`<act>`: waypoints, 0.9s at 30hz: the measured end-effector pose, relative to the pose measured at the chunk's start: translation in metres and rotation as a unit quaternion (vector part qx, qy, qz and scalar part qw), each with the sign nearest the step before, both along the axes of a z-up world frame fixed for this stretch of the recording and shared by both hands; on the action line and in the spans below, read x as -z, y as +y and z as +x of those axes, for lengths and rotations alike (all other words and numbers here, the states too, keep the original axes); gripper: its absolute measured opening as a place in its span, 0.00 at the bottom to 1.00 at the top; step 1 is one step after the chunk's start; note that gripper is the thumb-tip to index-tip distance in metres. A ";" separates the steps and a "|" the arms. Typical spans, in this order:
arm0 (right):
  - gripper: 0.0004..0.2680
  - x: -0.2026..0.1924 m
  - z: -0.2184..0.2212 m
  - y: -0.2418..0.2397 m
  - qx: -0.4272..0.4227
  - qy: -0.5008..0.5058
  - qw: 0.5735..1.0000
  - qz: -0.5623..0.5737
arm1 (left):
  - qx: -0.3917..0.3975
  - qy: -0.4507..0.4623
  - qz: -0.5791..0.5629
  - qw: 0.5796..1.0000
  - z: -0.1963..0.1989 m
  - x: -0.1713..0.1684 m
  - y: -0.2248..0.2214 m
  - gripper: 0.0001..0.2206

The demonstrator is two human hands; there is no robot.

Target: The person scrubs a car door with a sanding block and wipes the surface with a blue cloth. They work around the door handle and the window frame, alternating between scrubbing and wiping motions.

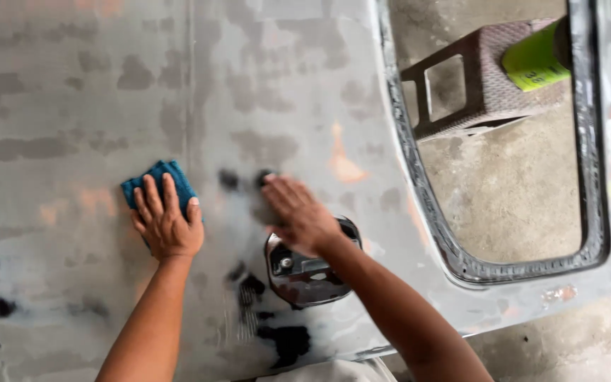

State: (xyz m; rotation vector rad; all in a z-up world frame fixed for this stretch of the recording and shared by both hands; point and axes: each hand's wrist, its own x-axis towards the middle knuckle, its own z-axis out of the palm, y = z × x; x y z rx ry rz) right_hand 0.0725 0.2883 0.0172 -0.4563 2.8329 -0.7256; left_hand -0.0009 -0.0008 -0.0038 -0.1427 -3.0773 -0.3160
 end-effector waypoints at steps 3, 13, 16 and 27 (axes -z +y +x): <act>0.33 -0.005 0.030 0.088 0.185 -0.019 0.982 0.039 | -0.022 -0.014 -0.009 1.000 -0.006 0.014 0.009 0.33; 0.32 -0.002 0.155 0.140 0.248 -0.025 0.965 0.075 | 0.203 0.053 0.034 0.977 0.028 0.002 0.259 0.32; 0.32 -0.004 0.198 0.144 0.256 -0.025 0.964 0.070 | 0.318 -0.012 0.059 0.946 0.081 -0.008 0.305 0.31; 0.32 0.001 0.330 0.160 0.284 -0.018 0.956 0.069 | 0.541 -0.145 0.039 0.827 0.252 -0.018 0.262 0.33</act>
